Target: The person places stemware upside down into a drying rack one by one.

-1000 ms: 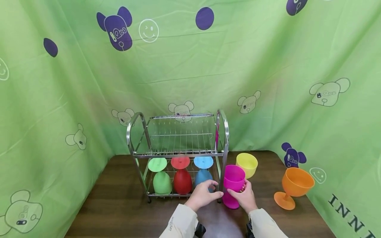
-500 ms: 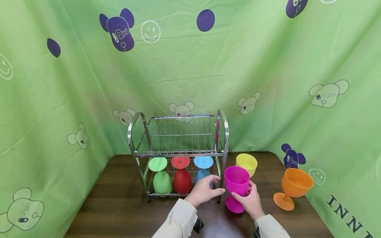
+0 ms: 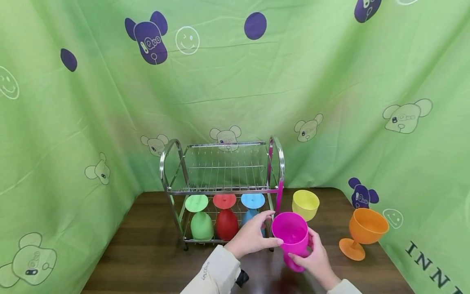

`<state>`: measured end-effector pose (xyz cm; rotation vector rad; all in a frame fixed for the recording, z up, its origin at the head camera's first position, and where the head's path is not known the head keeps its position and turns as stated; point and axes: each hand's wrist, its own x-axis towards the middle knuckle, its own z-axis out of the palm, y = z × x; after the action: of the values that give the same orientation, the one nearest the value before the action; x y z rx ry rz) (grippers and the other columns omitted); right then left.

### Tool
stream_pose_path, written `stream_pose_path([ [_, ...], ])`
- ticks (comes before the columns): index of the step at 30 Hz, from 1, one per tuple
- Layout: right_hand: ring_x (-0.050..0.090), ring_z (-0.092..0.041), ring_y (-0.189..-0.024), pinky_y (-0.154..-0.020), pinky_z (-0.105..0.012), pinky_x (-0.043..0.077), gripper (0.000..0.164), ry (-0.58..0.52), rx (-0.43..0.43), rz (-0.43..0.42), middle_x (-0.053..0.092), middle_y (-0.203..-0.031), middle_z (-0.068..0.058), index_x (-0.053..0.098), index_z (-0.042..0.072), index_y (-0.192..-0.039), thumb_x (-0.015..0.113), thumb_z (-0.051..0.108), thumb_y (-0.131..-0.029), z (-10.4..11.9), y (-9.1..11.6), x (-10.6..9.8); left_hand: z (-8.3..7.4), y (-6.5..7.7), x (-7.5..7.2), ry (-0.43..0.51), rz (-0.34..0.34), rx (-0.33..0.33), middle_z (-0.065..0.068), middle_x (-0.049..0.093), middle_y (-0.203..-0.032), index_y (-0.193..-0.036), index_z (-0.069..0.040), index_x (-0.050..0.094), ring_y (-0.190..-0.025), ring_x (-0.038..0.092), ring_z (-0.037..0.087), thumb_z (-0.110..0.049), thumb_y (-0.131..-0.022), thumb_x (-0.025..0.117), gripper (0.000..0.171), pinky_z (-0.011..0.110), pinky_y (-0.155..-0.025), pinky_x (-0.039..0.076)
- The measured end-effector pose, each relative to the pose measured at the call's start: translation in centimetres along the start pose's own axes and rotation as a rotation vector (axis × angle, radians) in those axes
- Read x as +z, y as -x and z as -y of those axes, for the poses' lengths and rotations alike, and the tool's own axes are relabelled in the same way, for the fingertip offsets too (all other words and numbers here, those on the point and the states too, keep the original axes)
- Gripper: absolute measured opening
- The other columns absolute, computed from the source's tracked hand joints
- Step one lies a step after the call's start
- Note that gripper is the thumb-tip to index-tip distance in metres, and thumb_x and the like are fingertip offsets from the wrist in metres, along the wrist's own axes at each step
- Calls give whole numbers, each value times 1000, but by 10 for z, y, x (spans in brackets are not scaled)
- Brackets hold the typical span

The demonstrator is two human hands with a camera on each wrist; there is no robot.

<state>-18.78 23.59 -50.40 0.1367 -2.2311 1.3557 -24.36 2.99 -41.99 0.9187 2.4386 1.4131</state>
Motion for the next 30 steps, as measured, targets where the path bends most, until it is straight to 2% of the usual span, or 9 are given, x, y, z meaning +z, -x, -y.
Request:
stream_pose_path([
  [5,49,9,-93,-76,-9,43,89,-10,-100,-12,53,-109,14,43,-7,-129,87,-5,-51,13,0,0,-3,13,-15,-73,5,22,0,52,-132,-144,-15,41,-113,52,18,-37,-74,81,82,28,-79,50],
  [10,49,8,-95,-73,-16,48,91,35,-205,10,56,-111,8,47,-6,-126,89,-4,-45,24,-8,1,-1,19,-32,-124,3,93,1,49,-137,-145,-16,39,-117,51,19,-35,-73,81,85,30,-83,50],
  [16,50,2,-94,-75,-9,44,90,77,-384,46,57,-109,-3,50,-7,-122,89,-4,-42,33,-23,5,-7,19,-49,-203,28,214,3,45,-141,-148,-14,32,-121,48,17,-35,-72,83,94,29,-88,49],
  [18,53,-3,-92,-75,-9,44,86,130,-449,51,59,-107,-8,52,-5,-122,91,7,-46,37,-29,5,-10,19,-51,-244,21,248,3,46,-141,-148,-12,32,-120,49,15,-35,-70,85,97,28,-89,48],
  [20,57,-11,-89,-73,-15,48,79,191,-529,52,61,-106,-11,54,-4,-120,90,31,-59,42,-36,4,-12,19,-53,-284,10,268,2,48,-139,-148,-12,33,-119,49,13,-35,-68,86,98,26,-88,48],
  [22,59,-17,-88,-69,-23,52,77,253,-606,52,62,-106,-11,56,-2,-119,79,52,-69,47,-43,3,-13,21,-55,-330,-2,277,1,49,-136,-147,-14,34,-116,50,11,-35,-67,87,98,24,-87,47],
  [24,60,-23,-89,-66,-32,54,77,299,-680,59,63,-107,-12,58,-1,-118,68,63,-75,53,-48,3,-14,23,-57,-387,-15,282,1,50,-135,-147,-16,35,-113,52,12,-37,-66,86,98,24,-85,48],
  [27,61,-24,-91,-64,-37,55,77,351,-743,86,63,-109,-12,58,1,-119,81,51,-66,63,-52,5,-15,27,-61,-493,-31,286,1,51,-133,-145,-17,39,-109,55,13,-41,-66,85,95,27,-84,48],
  [30,62,-24,-90,-64,-36,55,84,392,-782,106,63,-108,-12,58,0,-119,89,34,-48,70,-51,7,-14,33,-64,-560,-32,291,1,52,-131,-143,-16,42,-106,56,14,-43,-66,84,92,28,-84,48],
])
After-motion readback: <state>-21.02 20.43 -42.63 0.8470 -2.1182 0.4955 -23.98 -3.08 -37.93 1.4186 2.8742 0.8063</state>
